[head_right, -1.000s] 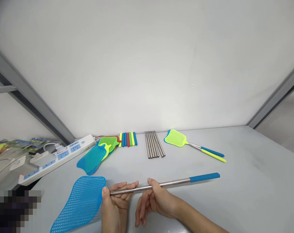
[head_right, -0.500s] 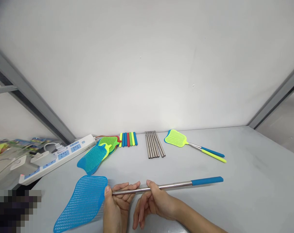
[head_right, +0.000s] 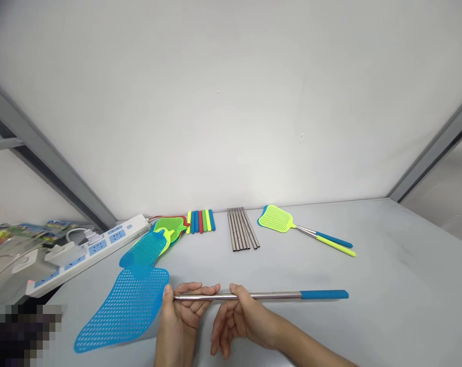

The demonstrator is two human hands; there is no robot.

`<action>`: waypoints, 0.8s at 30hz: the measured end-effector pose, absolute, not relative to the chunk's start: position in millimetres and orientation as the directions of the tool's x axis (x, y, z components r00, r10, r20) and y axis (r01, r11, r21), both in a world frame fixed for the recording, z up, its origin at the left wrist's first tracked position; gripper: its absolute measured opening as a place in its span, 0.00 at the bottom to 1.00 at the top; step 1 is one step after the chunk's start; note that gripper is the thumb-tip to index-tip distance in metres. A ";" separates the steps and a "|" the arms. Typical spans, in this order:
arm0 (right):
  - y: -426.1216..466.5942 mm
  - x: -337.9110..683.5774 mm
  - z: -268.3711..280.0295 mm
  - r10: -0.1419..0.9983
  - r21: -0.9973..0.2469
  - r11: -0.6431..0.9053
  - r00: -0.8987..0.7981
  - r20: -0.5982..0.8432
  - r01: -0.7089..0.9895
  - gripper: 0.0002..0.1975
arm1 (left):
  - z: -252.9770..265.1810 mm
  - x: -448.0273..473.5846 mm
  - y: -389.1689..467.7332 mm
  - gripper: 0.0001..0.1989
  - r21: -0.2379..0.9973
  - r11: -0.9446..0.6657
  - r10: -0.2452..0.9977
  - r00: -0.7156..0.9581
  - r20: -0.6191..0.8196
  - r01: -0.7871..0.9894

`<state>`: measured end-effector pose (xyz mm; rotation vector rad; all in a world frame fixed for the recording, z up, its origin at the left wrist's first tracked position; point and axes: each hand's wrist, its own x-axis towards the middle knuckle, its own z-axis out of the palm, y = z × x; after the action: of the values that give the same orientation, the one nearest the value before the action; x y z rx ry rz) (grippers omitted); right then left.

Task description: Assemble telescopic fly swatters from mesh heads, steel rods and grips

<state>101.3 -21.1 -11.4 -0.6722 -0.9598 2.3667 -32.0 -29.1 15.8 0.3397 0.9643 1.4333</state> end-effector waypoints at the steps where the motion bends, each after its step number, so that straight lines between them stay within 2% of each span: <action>1: -20.6 102.2 -9.4 0.622 -0.737 -0.623 -0.738 -0.261 -0.264 0.39 | 18.5 -33.2 -28.3 0.20 0.716 0.177 0.930 -0.122 -0.346 -0.675; 7: -16.7 106.8 4.2 0.826 -0.801 -0.456 -0.519 -0.219 -0.388 0.29 | 29.7 -39.5 -25.3 0.17 0.661 0.222 0.941 -0.021 -0.338 -0.716; 10: -14.9 108.6 6.8 0.880 -0.834 -0.397 -0.418 -0.226 -0.383 0.26 | 32.7 -41.1 -22.5 0.15 0.622 0.238 0.934 0.001 -0.356 -0.746; 16: -13.7 111.2 6.7 0.901 -0.856 -0.368 -0.365 -0.233 -0.363 0.23 | 31.2 -45.0 -12.9 0.12 0.524 0.231 0.913 -0.004 -0.409 -0.819; 24: -15.8 110.9 10.2 0.895 -0.858 -0.372 -0.380 -0.231 -0.353 0.20 | 32.8 -57.7 1.0 0.07 0.287 0.183 0.853 0.007 -0.521 -0.940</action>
<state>110.9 -15.8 10.2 -0.9157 -0.9300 1.8631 -57.7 1.0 32.8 -0.1582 0.6781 1.4116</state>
